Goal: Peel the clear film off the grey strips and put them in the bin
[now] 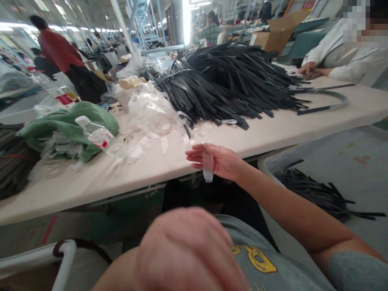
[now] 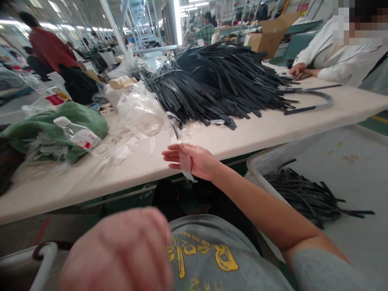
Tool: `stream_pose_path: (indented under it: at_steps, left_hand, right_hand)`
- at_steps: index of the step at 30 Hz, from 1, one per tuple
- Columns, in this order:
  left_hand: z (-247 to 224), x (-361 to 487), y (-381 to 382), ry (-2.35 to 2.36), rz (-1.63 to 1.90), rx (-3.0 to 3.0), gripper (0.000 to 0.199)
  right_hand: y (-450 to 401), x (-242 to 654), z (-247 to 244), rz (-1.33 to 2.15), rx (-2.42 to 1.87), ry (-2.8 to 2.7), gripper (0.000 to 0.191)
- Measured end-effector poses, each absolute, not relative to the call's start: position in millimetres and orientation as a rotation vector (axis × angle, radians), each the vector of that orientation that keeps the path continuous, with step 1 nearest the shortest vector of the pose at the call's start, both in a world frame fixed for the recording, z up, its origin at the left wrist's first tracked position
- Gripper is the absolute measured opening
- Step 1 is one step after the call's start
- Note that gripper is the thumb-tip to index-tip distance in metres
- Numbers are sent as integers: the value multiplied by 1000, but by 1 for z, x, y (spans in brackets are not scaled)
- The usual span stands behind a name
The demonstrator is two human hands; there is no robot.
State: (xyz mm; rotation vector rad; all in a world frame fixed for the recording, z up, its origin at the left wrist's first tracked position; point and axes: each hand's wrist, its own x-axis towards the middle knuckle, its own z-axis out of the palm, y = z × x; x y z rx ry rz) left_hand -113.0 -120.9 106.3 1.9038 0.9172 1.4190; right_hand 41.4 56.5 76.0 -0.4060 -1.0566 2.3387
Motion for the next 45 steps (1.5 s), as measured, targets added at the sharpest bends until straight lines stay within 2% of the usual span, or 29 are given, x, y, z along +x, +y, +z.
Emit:
stream_pose_path:
  at_steps: [2, 6, 9, 12, 15, 19, 21, 31, 40, 43, 45]
  left_hand:
    - [76, -116, -91, 1100, 1583, 1655, 28]
    - [10, -112, -43, 1210, 1491, 1300, 73]
    - [-20, -103, -35, 1171, 1441, 1179, 87]
    - [-31, -95, -37, 1128, 1446, 1026, 90]
    - [-34, -90, -43, 1102, 1450, 867, 81]
    - [-28, -89, -59, 1102, 1307, 751, 41]
    - [-22, -92, -69, 1109, 1214, 733, 32]
    - [-24, -117, -114, 1202, 940, 627, 29]
    - [-23, -134, -145, 1208, 745, 787, 29]
    - [-19, -135, -157, 1302, 597, 945, 27]
    - [-18, -140, -163, 1404, 662, 934, 24]
  right_hand:
    - [56, 36, 82, 2332, -371, -1061, 34]
    - [59, 25, 84, 2262, -445, -1078, 35]
    - [65, 19, 79, 2257, -576, -1015, 37]
    - [69, 17, 74, 2263, -669, -980, 37]
    - [71, 16, 70, 2188, -716, -1029, 34]
    - [78, 12, 67, 2135, -713, -1064, 35]
    - [82, 8, 64, 2129, -730, -1088, 35]
    - [100, -26, 64, 2007, -740, -1263, 34]
    - [96, -52, 57, 2080, -736, -1305, 33]
    - [90, -68, 54, 2109, -752, -1453, 34]
    - [87, -78, 52, 2110, -742, -1626, 35]
